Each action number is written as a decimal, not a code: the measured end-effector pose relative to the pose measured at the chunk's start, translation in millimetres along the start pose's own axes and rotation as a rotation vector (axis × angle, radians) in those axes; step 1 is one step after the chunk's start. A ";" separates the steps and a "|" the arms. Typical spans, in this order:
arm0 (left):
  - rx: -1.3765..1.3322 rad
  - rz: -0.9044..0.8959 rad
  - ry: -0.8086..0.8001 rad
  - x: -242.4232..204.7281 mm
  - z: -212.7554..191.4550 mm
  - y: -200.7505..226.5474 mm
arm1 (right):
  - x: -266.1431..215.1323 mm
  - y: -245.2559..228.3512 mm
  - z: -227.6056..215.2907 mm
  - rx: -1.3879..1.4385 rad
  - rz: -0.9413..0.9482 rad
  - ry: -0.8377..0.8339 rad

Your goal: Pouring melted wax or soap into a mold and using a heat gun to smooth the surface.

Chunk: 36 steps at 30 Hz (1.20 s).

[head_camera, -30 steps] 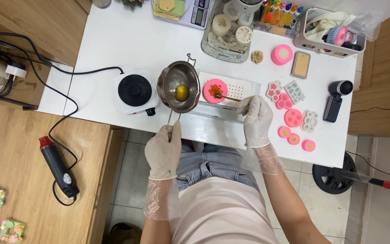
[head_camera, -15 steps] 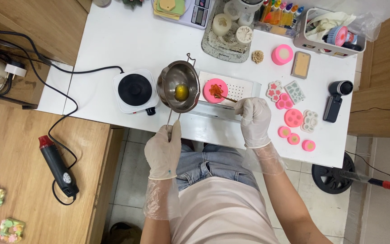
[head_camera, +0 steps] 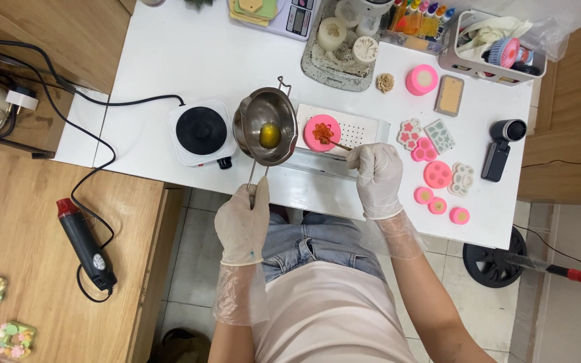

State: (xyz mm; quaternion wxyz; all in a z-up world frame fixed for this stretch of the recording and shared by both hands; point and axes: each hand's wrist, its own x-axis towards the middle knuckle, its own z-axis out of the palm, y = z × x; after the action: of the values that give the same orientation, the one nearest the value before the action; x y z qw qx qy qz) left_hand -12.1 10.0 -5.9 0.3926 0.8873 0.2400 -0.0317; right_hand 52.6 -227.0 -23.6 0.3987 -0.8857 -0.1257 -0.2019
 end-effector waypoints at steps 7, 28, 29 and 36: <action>0.009 -0.023 -0.027 0.1 -1.8 1.9 | 2.0 -3.2 -2.6 -0.004 0.011 -0.003; -0.014 -0.027 -0.022 -1.9 -5.0 6.4 | -1.1 2.3 2.2 0.312 0.336 0.082; -0.018 -0.032 -0.024 -1.6 -4.9 6.5 | -1.6 4.0 3.0 0.328 0.360 0.093; 0.043 0.021 0.008 -0.2 -1.6 5.1 | -9.1 14.0 8.7 0.502 0.463 0.073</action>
State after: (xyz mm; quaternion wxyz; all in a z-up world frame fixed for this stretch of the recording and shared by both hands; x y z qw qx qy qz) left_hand -10.2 8.2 -1.3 0.3727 0.8981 0.2318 -0.0291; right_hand 52.1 -230.1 -42.1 0.6437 -0.7572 0.0472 -0.1004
